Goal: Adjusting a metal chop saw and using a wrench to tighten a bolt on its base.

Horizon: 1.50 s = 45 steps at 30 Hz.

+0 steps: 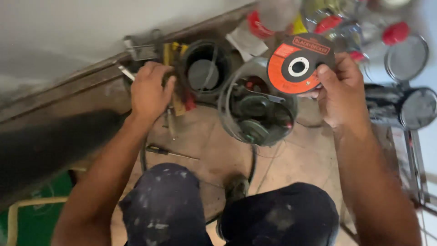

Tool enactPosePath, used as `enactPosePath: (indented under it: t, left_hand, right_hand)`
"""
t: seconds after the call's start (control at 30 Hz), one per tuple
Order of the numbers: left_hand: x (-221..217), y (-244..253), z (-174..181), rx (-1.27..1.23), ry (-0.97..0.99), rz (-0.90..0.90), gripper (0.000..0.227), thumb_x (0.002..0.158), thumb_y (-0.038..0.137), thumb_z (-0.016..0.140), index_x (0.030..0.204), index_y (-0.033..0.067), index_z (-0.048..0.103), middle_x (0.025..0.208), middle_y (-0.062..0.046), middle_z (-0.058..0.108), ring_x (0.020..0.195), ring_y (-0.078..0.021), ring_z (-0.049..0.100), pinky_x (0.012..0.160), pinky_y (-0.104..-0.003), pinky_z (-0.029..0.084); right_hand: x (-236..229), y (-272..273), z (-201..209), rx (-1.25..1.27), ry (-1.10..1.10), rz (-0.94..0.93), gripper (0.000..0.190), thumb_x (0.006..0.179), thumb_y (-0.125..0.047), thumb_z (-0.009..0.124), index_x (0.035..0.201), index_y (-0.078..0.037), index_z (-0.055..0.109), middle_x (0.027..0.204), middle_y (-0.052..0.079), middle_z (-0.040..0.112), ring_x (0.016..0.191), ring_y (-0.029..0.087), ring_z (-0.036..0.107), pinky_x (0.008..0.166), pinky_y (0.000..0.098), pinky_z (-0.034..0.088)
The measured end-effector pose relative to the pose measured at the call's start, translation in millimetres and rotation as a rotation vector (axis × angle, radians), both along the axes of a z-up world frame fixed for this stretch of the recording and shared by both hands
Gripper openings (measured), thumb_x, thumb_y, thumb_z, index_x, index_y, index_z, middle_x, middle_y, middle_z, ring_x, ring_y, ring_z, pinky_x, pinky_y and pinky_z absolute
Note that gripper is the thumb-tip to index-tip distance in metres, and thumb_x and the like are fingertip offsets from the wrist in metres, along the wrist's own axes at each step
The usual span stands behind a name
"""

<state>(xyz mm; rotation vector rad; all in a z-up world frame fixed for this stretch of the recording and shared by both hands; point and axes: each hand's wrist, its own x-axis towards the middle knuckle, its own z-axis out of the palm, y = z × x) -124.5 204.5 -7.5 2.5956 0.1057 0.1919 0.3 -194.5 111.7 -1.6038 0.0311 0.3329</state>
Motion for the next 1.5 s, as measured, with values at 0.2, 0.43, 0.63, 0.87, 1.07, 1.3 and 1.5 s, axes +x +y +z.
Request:
enactPosePath:
  t: [0.2, 0.43, 0.63, 0.87, 1.07, 1.3, 1.5]
  left_hand:
    - [40, -132, 42, -0.200, 0.070, -0.526, 0.043, 0.096, 0.042, 0.063, 0.126, 0.0117, 0.069, 0.119, -0.014, 0.072, 0.111, -0.0335, 0.068, 0.091, -0.049, 0.055]
    - [117, -238, -95, 0.025, 0.488, -0.826, 0.115, 0.083, 0.075, 0.068, 0.164, 0.0092, 0.021, 0.148, -0.024, 0.054, 0.137, -0.0422, 0.052, 0.113, -0.061, 0.040]
    - [80, -233, -146, 0.183, 0.488, -0.688, 0.072, 0.082, 0.043, 0.075, 0.140, 0.0078, 0.053, 0.117, -0.016, 0.066, 0.109, -0.0371, 0.067, 0.092, -0.053, 0.054]
    - [86, -182, -19, -0.229, 0.492, -0.636, 0.058, 0.087, 0.028, 0.069, 0.136, -0.0022, 0.057, 0.127, -0.029, 0.062, 0.118, -0.0511, 0.060, 0.100, -0.060, 0.049]
    - [106, -139, 95, -0.570, 0.574, -0.642, 0.065, 0.084, 0.024, 0.075, 0.143, 0.0072, 0.054, 0.139, -0.021, 0.063, 0.131, -0.0424, 0.055, 0.110, -0.055, 0.043]
    - [129, -90, 146, -0.191, 0.732, -0.622, 0.051, 0.082, 0.012, 0.067, 0.131, 0.0076, 0.053, 0.117, -0.023, 0.062, 0.104, -0.0432, 0.056, 0.092, -0.056, 0.044]
    - [189, -54, 97, 0.441, 0.520, -0.634, 0.037, 0.084, 0.025, 0.070, 0.116, 0.0114, 0.057, 0.105, -0.024, 0.070, 0.095, -0.0480, 0.066, 0.074, -0.059, 0.049]
  right_hand:
    - [-13, -69, -48, -0.283, -0.314, -0.029, 0.006, 0.107, -0.010, 0.063, 0.112, -0.008, 0.062, 0.099, 0.004, 0.060, 0.095, 0.012, 0.057, 0.081, 0.0282, 0.045]
    - [-39, -134, -101, 0.028, -0.050, -0.515, 0.012, 0.100, -0.011, 0.059, 0.111, -0.010, 0.062, 0.103, 0.006, 0.062, 0.100, 0.021, 0.066, 0.084, 0.0350, 0.062]
    - [-77, -182, -133, -0.066, 0.090, -0.647, 0.013, 0.102, -0.013, 0.059, 0.113, -0.011, 0.066, 0.086, 0.007, 0.059, 0.076, 0.018, 0.068, 0.062, 0.0405, 0.065]
    - [-95, -171, -119, 0.196, 0.033, -0.705, 0.011, 0.103, -0.010, 0.062, 0.094, -0.006, 0.057, 0.087, 0.010, 0.055, 0.085, 0.025, 0.063, 0.075, 0.0390, 0.057]
    - [-66, -170, -116, 0.364, 0.039, -0.404, 0.019, 0.102, -0.031, 0.053, 0.103, -0.012, 0.057, 0.100, 0.011, 0.067, 0.091, 0.023, 0.068, 0.086, 0.0371, 0.060]
    - [-41, -131, -94, -0.032, 0.023, -0.343, 0.008, 0.106, -0.020, 0.054, 0.106, -0.013, 0.058, 0.089, -0.001, 0.056, 0.082, 0.011, 0.056, 0.075, 0.0270, 0.050]
    - [-47, -112, -99, -0.368, -0.011, -0.098, 0.019, 0.105, -0.022, 0.056, 0.118, -0.013, 0.065, 0.105, -0.002, 0.067, 0.095, 0.009, 0.060, 0.087, 0.0252, 0.048]
